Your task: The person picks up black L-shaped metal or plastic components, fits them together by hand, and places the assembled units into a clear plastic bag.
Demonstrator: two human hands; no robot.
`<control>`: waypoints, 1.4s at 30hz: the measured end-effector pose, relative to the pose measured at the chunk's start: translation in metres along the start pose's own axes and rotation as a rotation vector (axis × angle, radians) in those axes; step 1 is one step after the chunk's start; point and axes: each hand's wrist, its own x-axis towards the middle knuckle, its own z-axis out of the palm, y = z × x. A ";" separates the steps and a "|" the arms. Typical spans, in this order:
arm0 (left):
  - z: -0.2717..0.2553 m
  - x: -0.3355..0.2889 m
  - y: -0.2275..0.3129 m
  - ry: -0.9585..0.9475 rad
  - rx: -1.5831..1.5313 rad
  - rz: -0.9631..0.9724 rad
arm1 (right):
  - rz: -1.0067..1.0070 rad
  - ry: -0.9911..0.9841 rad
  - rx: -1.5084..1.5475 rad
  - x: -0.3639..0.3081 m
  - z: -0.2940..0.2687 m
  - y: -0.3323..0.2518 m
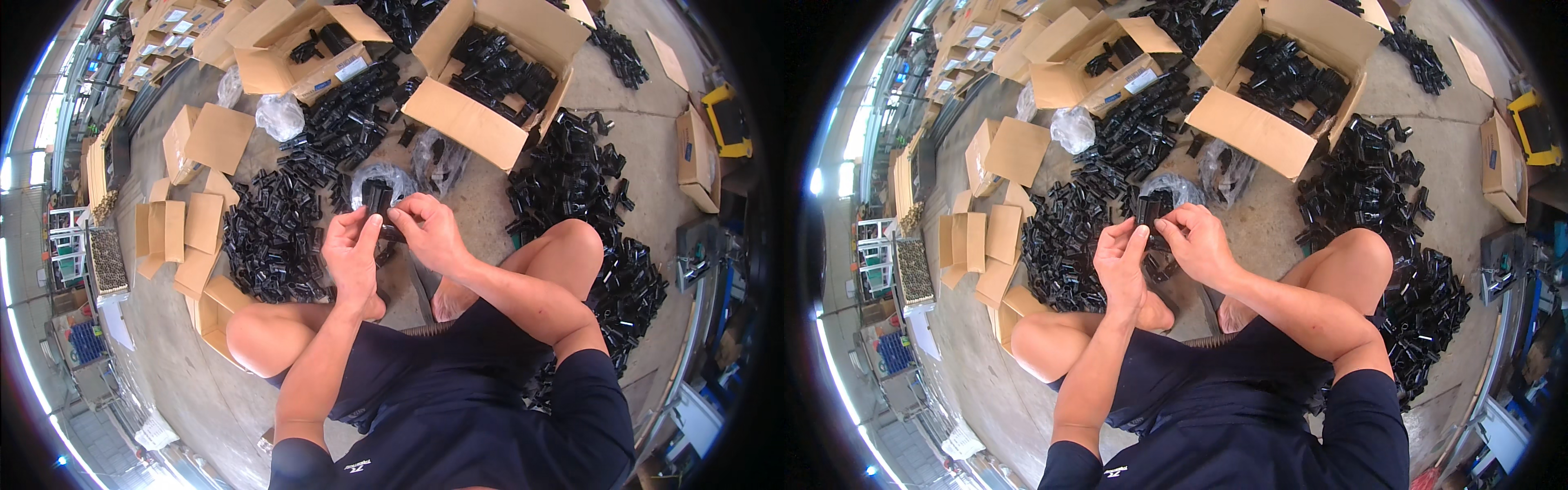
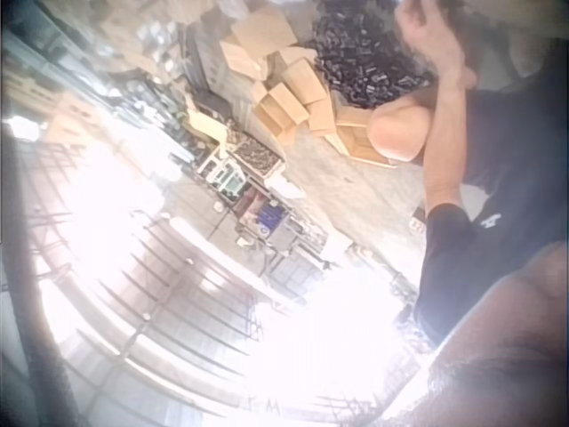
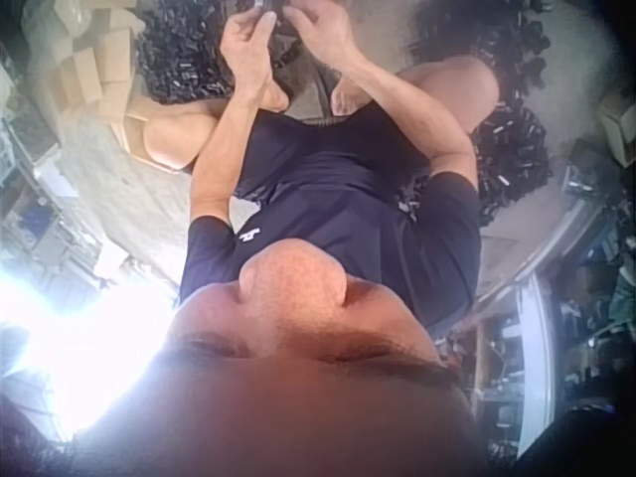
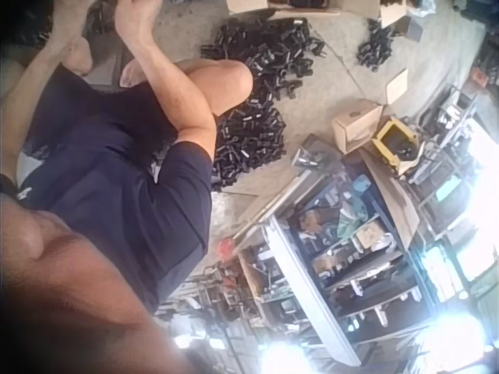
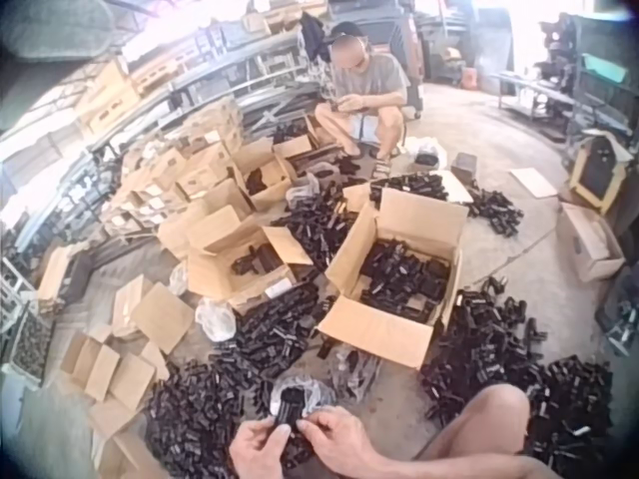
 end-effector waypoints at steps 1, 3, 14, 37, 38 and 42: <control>0.000 0.001 0.000 0.006 0.022 -0.011 | -0.037 -0.001 -0.002 0.001 -0.001 0.002; 0.000 0.002 0.000 0.003 0.007 0.018 | -0.096 -0.013 -0.021 0.003 -0.003 0.002; 0.006 0.001 0.004 0.009 -0.023 0.012 | 0.069 -0.038 0.100 0.004 -0.009 -0.013; 0.002 0.001 0.001 -0.002 -0.016 0.039 | 0.189 -0.166 0.165 0.010 -0.017 -0.018; 0.003 0.001 0.003 0.001 -0.035 0.021 | 0.163 -0.159 0.136 0.011 -0.016 -0.013; 0.003 0.001 0.005 0.021 -0.053 -0.006 | 0.053 -0.148 0.105 0.010 -0.016 -0.012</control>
